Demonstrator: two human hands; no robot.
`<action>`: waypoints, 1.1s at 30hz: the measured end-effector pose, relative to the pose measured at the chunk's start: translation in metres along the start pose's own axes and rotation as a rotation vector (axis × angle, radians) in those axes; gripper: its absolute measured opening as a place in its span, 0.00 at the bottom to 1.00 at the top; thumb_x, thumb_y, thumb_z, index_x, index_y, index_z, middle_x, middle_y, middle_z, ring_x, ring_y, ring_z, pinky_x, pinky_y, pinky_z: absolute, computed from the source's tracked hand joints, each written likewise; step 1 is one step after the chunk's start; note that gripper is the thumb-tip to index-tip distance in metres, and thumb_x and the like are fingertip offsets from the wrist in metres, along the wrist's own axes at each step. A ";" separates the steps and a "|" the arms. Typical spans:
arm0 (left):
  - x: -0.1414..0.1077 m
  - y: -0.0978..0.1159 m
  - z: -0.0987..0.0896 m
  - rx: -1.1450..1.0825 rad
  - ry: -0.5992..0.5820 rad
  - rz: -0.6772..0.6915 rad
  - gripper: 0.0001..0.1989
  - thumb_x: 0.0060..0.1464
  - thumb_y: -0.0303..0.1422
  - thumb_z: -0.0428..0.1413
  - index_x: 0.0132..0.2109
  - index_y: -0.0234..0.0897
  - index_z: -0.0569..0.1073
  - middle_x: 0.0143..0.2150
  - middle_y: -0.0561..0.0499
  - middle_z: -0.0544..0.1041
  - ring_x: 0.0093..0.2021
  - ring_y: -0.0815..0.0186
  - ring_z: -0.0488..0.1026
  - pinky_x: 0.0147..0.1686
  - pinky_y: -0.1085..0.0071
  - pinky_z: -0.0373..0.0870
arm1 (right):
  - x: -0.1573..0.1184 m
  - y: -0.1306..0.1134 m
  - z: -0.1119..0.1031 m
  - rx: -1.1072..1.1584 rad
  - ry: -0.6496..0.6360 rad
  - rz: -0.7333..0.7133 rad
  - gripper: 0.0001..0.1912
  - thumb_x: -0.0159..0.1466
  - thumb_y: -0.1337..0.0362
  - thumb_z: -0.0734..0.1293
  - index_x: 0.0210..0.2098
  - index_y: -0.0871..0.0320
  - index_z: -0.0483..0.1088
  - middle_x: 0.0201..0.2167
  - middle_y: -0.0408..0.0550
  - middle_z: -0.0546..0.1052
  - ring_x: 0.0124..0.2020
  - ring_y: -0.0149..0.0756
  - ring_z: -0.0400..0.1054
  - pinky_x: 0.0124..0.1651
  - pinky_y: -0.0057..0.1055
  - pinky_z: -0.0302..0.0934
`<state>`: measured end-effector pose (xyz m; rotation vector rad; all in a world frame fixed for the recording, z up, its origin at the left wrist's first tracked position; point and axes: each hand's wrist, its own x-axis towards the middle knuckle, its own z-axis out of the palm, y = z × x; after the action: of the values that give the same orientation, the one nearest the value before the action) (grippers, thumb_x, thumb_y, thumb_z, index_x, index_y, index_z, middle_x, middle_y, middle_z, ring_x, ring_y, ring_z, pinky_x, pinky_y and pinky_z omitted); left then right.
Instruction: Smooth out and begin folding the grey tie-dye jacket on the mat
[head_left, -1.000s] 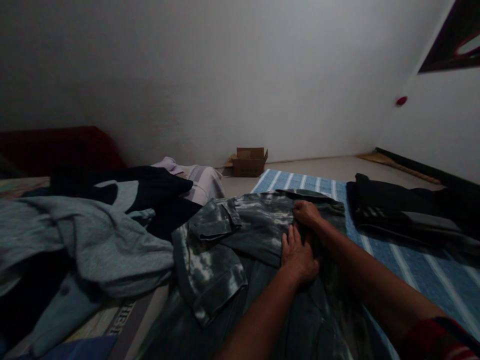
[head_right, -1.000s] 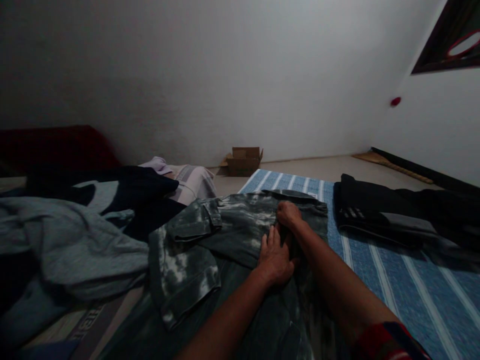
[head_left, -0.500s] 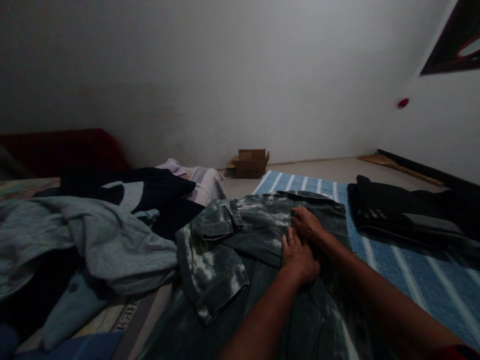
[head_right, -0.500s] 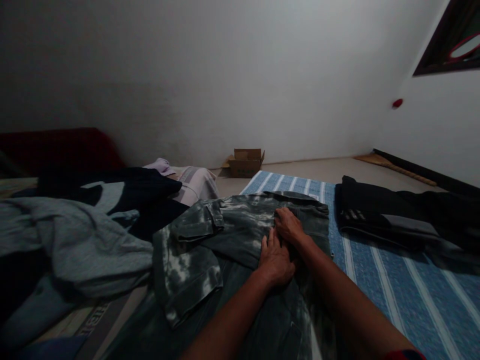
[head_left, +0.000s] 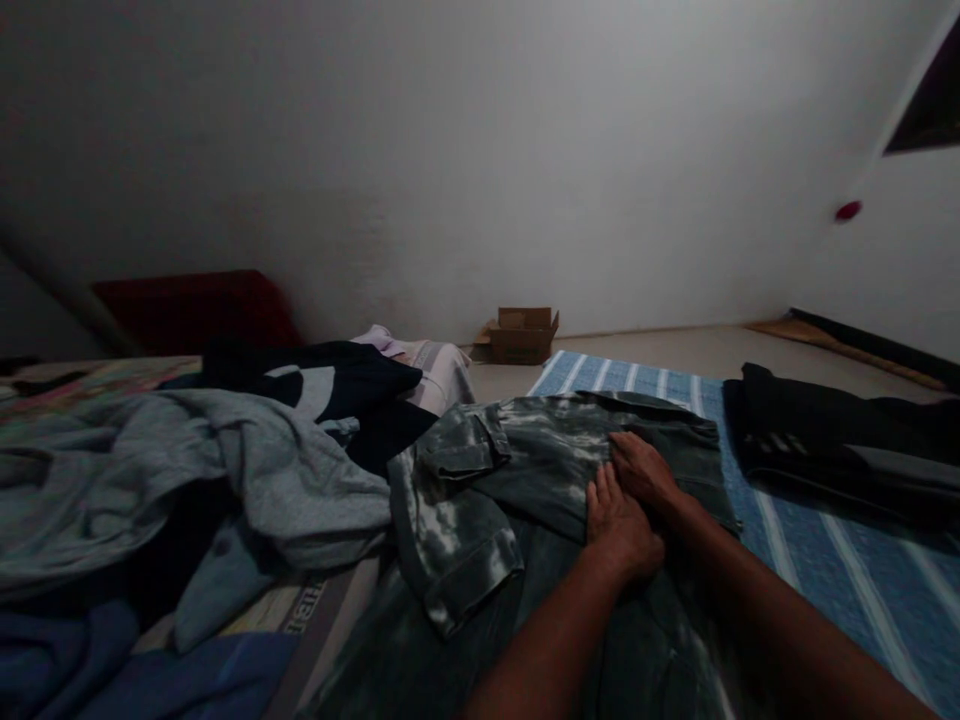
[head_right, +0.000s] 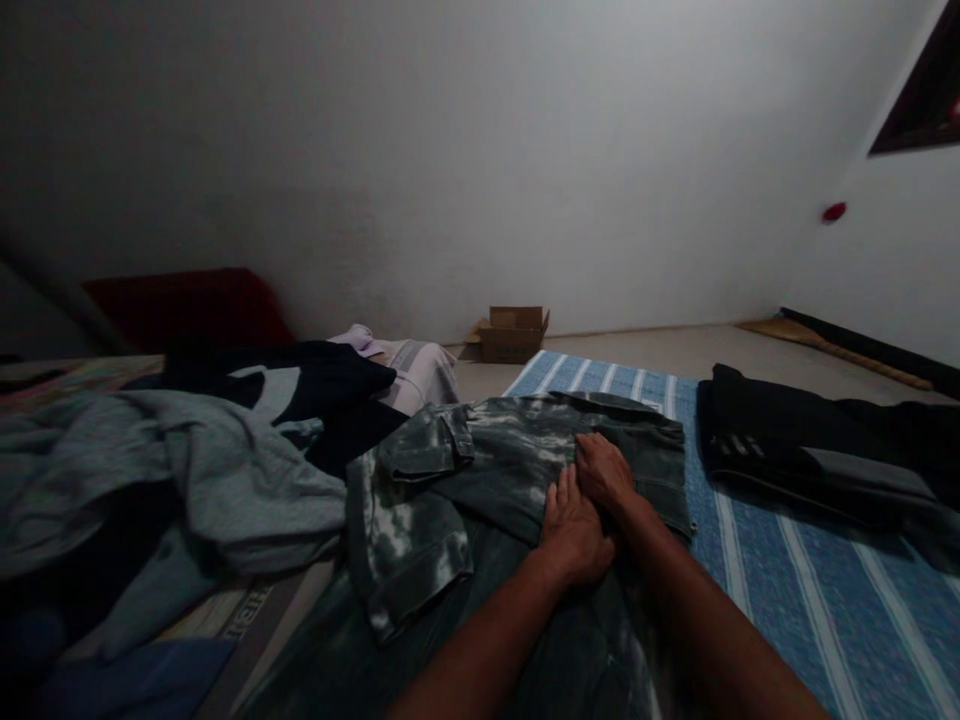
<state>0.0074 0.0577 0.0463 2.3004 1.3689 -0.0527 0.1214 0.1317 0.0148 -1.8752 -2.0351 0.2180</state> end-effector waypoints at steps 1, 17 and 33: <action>-0.002 -0.001 -0.001 -0.005 -0.006 -0.005 0.47 0.55 0.46 0.46 0.68 0.15 0.38 0.70 0.30 0.29 0.69 0.48 0.24 0.66 0.53 0.29 | -0.001 0.001 0.001 -0.008 -0.004 0.000 0.22 0.69 0.64 0.50 0.55 0.62 0.66 0.53 0.55 0.71 0.54 0.38 0.64 0.55 0.29 0.54; -0.044 -0.034 -0.046 0.127 0.143 0.057 0.29 0.60 0.44 0.44 0.62 0.30 0.62 0.67 0.39 0.59 0.68 0.55 0.51 0.66 0.58 0.46 | -0.004 -0.016 0.009 -0.249 -0.181 0.122 0.38 0.68 0.46 0.49 0.68 0.66 0.45 0.68 0.60 0.49 0.69 0.49 0.39 0.65 0.44 0.40; -0.051 -0.126 -0.100 0.627 0.454 -0.368 0.31 0.54 0.24 0.52 0.65 0.32 0.57 0.62 0.31 0.63 0.61 0.45 0.61 0.55 0.49 0.59 | -0.011 -0.015 0.009 -0.232 -0.154 0.073 0.41 0.66 0.43 0.51 0.68 0.67 0.47 0.67 0.63 0.51 0.68 0.53 0.42 0.64 0.47 0.40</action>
<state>-0.1437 0.1066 0.1032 2.6126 2.2652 -0.0908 0.1043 0.1209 0.0100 -2.1344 -2.1751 0.1551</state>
